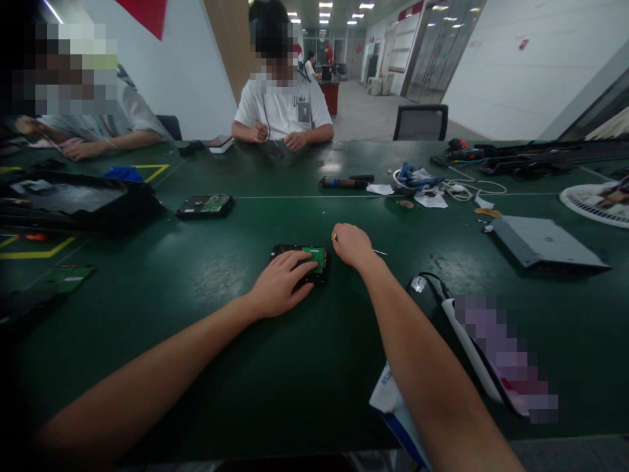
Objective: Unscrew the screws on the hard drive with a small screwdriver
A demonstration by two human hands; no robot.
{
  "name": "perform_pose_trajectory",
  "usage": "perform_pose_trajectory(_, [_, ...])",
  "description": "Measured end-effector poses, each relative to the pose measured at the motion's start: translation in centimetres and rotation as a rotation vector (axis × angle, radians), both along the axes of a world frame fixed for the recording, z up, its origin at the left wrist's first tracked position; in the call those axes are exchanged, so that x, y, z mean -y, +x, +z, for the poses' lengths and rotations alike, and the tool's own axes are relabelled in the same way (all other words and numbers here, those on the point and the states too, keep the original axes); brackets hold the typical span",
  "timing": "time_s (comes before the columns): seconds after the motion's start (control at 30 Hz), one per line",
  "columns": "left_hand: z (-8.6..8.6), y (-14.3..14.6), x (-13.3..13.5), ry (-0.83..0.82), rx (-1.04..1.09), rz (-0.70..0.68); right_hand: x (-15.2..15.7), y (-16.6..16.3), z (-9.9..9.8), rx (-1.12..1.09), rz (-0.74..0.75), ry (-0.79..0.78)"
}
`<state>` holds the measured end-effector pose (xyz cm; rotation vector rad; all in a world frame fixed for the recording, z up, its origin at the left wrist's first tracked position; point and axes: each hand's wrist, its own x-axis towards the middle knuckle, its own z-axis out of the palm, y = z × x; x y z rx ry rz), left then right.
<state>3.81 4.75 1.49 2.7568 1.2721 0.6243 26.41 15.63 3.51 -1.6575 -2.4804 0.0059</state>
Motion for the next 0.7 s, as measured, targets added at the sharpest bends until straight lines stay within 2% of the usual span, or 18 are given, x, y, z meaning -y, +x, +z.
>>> perform_pose_trajectory(0.47, [-0.2,0.0,-0.1,0.014,0.008,-0.008,0.8,-0.8,0.7,0.058,0.125,-0.027])
perform_pose_trajectory(0.7, [-0.2,0.0,-0.1,0.008,0.007,-0.008,1.1,-0.6,1.3,0.134,0.100,-0.053])
